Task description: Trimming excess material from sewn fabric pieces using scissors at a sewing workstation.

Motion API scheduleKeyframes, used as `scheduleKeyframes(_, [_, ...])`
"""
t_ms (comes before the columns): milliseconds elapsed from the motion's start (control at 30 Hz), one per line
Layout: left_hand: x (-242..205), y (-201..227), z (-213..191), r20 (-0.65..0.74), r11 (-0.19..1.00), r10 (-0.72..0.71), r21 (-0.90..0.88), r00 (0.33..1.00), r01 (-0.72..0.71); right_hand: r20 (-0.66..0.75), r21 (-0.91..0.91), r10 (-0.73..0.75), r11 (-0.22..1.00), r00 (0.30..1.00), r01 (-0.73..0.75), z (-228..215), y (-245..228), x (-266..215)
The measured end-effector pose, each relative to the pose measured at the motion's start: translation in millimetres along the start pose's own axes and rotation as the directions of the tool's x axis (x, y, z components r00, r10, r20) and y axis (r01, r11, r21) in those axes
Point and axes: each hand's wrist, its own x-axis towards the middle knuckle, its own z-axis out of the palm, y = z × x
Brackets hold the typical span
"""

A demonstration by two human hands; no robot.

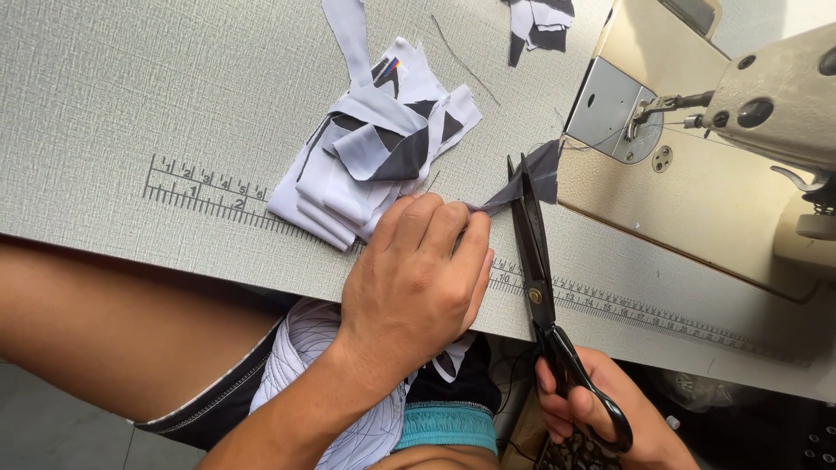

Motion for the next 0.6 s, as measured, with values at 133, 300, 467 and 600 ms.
scheduleKeyframes(133, [0,0,0,-0.003,1.000,-0.014,-0.011,1.000,0.014,-0.050,-0.094,-0.010,0.996,0.999,0.005,4,-4,4])
scheduleKeyframes(300, [-1,0,1,-0.002,1.000,-0.013,-0.024,1.000,0.013,-0.023,-0.105,-0.017,0.994,1.000,0.014,2,-2,1])
scheduleKeyframes(467, [-1,0,1,-0.009,1.000,-0.006,-0.017,1.000,0.005,0.001,-0.051,0.012,0.999,1.000,-0.012,2,-3,1])
scheduleKeyframes(600, [-2,0,2,-0.023,1.000,-0.007,-0.012,1.000,0.007,-0.060,-0.104,-0.006,0.995,0.998,0.000,-4,5,5])
